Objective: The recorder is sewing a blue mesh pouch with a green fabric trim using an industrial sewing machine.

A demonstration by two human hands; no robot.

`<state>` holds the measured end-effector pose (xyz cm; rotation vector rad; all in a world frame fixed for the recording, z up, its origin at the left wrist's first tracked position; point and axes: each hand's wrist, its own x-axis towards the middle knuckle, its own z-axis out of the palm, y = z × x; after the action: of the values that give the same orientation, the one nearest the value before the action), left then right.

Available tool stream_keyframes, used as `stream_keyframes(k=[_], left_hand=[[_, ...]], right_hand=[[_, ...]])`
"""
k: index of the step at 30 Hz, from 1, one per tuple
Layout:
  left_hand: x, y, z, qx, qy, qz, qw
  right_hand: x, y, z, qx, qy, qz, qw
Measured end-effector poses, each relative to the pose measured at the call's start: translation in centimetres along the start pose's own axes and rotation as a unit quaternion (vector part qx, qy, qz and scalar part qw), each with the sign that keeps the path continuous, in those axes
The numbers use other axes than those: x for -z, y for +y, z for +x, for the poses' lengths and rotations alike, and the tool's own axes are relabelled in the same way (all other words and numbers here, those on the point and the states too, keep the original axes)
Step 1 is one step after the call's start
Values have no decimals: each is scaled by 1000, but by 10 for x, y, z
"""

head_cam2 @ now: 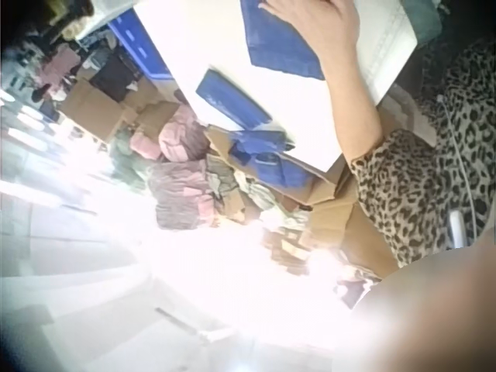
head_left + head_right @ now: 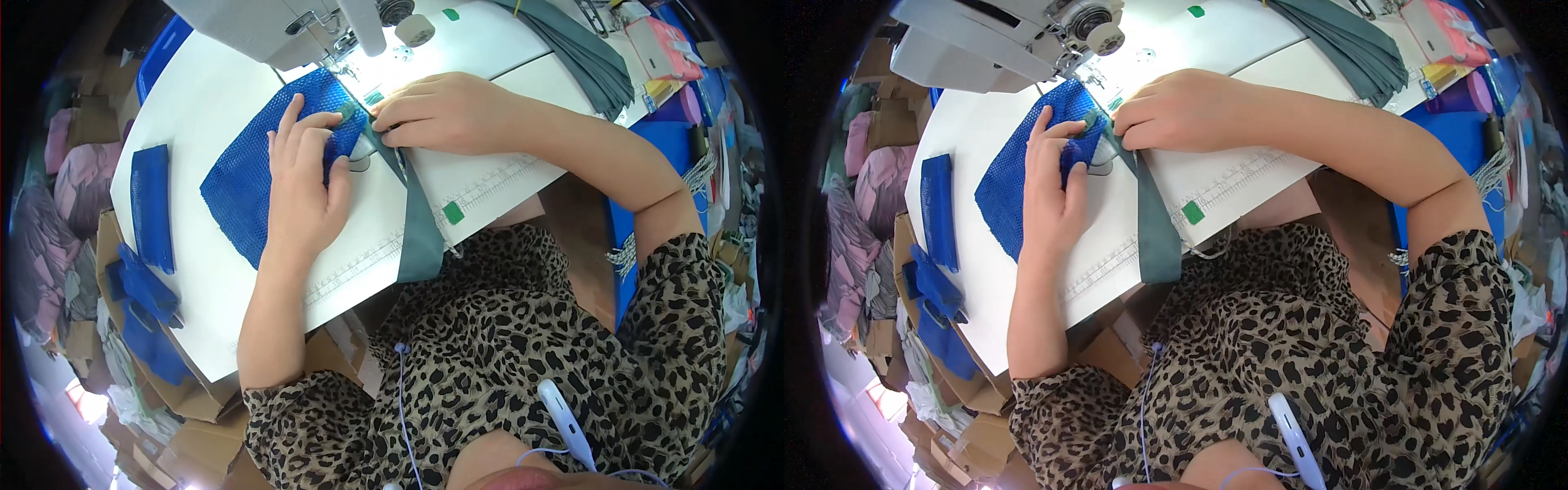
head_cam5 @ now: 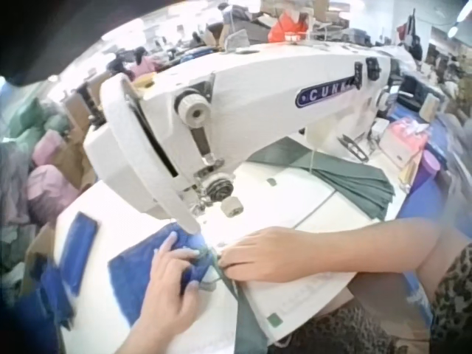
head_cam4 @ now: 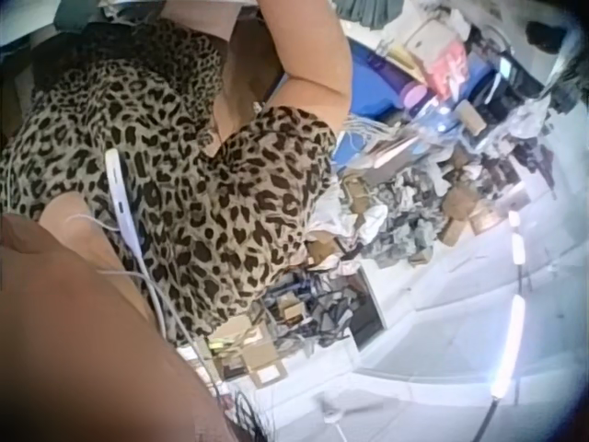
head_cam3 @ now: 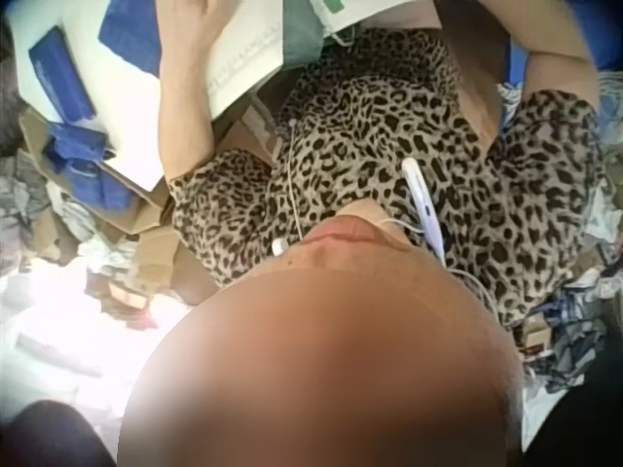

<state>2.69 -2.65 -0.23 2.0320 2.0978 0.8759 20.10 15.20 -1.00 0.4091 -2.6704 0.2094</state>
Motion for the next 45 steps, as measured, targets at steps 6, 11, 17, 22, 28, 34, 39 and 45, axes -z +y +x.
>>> stream_keyframes(k=[6, 11, 17, 22, 28, 34, 39, 45], left_hand=[[-1, 11, -2, -16, -9, 58, 998], [4, 14, -3, -26, -24, 69, 997], [7, 16, -4, -21, -41, 80, 996], [13, 19, -1, -26, -72, 114, 990], [15, 12, 0, -30, -74, 80, 994], [14, 14, -1, -33, -83, 85, 992], [14, 14, -1, -36, -78, 65, 994], [14, 13, 0, -45, -83, 77, 993]], right_hand=[[-1, -7, 1, -11, -3, -10, 1000], [0, -7, 2, 1, 21, -16, 1000], [0, -7, 2, -3, 13, 5, 1000], [2, -6, 2, -8, -1, 3, 1000], [5, -8, 3, -15, -12, 23, 1000], [4, -9, 2, -20, -12, 35, 999], [4, -10, 3, -22, -14, 33, 999], [3, -10, 2, -24, -16, 30, 999]])
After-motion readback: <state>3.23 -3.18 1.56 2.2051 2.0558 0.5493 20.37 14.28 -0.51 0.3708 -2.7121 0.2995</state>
